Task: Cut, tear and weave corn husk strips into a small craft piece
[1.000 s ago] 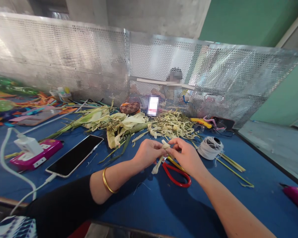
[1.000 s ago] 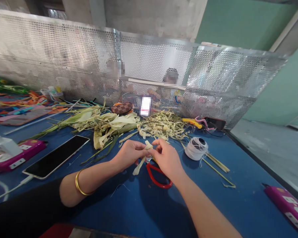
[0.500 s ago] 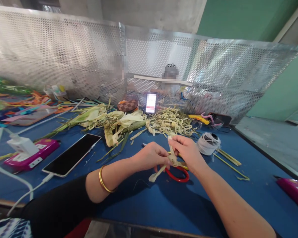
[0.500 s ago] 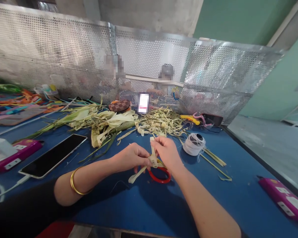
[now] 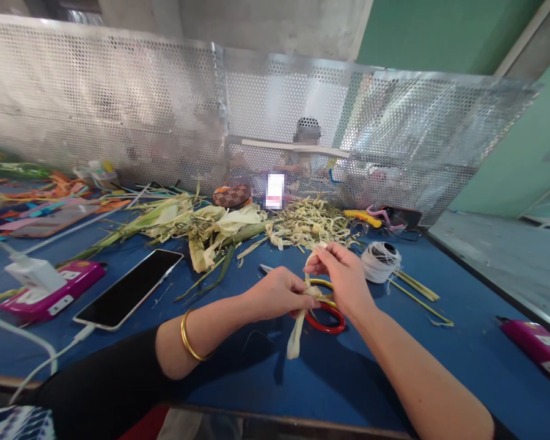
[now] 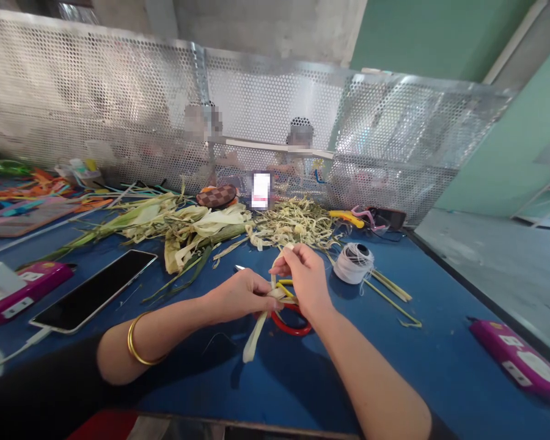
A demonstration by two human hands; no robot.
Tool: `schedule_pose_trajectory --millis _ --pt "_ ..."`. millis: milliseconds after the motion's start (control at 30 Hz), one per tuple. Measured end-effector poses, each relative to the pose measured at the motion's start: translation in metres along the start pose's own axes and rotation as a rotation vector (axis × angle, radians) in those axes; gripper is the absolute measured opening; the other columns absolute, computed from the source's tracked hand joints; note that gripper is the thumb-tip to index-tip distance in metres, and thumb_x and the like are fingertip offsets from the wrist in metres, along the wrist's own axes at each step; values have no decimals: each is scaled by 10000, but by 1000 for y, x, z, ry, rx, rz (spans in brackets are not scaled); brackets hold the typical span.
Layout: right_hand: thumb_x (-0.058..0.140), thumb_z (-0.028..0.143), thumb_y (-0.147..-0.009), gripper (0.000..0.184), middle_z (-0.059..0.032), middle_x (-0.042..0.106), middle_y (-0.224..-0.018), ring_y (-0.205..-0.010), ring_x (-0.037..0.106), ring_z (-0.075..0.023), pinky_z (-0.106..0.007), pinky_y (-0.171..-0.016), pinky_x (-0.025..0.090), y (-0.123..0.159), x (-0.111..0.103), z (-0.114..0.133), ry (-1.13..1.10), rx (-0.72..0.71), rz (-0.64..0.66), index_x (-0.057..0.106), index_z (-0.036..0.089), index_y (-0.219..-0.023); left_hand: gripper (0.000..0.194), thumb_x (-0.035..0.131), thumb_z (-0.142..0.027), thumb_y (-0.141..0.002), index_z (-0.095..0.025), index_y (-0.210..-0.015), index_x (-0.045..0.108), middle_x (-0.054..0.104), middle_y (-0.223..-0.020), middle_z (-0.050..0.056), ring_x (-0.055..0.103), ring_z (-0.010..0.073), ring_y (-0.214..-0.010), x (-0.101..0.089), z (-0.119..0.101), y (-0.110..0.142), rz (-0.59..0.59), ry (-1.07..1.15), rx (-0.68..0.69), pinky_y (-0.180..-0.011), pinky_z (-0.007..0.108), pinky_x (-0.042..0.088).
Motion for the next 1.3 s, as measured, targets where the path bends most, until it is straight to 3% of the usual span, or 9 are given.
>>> schedule_pose_trajectory --millis 133,367,567,633,767,867,933,1100,1300 --pt "504 379 -837 212 -9 628 -693 -595 605 -141 -284 -629 474 -3 0 6 174 -126 104 533 196 -735 228 662 -308 -667 -148 -518 596 526 -468 -31 476 78 -457 -2 4 -1 -22 140 -76 -470 183 384" --pt "390 293 -902 239 -20 587 -605 -605 533 -175 -305 -663 361 -1 10 12 1068 -512 294 556 201 -756 259 711 -366 -656 -146 -552 625 553 -476 -14 519 83 -467 -26 11 -3 -218 279 -188 -505 200 442" --pt "459 279 -869 133 11 587 -623 -580 523 -162 -256 -553 360 -11 6 -9 868 -311 271 556 212 -807 212 725 -298 -643 -129 -552 633 577 -486 -9 534 84 -476 -25 14 -5 -213 308 -200 -531 210 461" --pt "480 285 -867 134 -1 600 -645 -599 538 -171 -272 -575 376 -11 3 -7 889 -361 211 574 203 -816 213 723 -288 -643 -128 -541 627 582 -489 -5 536 87 -469 -26 16 -5 -235 322 -222 -522 215 459" --pt "523 255 -872 121 -66 635 -870 -830 562 -200 -333 -770 376 16 9 29 974 -902 19 625 191 -883 241 710 -310 -662 -132 -535 608 579 -496 -2 537 94 -473 -31 17 -5 -289 407 -222 -476 211 432" --pt "500 187 -889 145 -16 581 -707 -699 508 -158 -316 -726 347 47 37 34 1122 -1270 271 637 203 -844 267 733 -310 -640 -136 -509 578 525 -448 -27 466 74 -428 -33 19 -5 -356 498 -238 -411 196 350" --pt "455 160 -904 180 -16 567 -688 -675 485 -163 -325 -716 338 59 56 23 1302 -1392 460 632 190 -917 270 760 -298 -606 -138 -510 565 515 -443 -36 447 68 -420 -30 23 -5 -379 602 -273 -404 194 321" --pt "409 85 -880 219 -69 590 -734 -689 487 -198 -345 -696 332 59 73 7 1543 -1388 418 620 138 -860 278 773 -299 -593 -143 -529 552 518 -454 -41 436 65 -423 -25 27 -5 -395 697 -309 -410 196 274" --pt "395 111 -911 217 -62 601 -711 -682 497 -185 -334 -678 319 51 58 13 1372 -1296 231 600 135 -844 339 810 -374 -514 -135 -560 573 447 -459 -68 348 39 -424 -34 20 -7 -289 645 -239 -424 215 155"
Point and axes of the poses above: each hand's wrist, its own y-axis away from the middle knuckle, its own x-axis out of the palm, z = x × y, the point moved 6 cm from there along -y, towards the middle knuckle
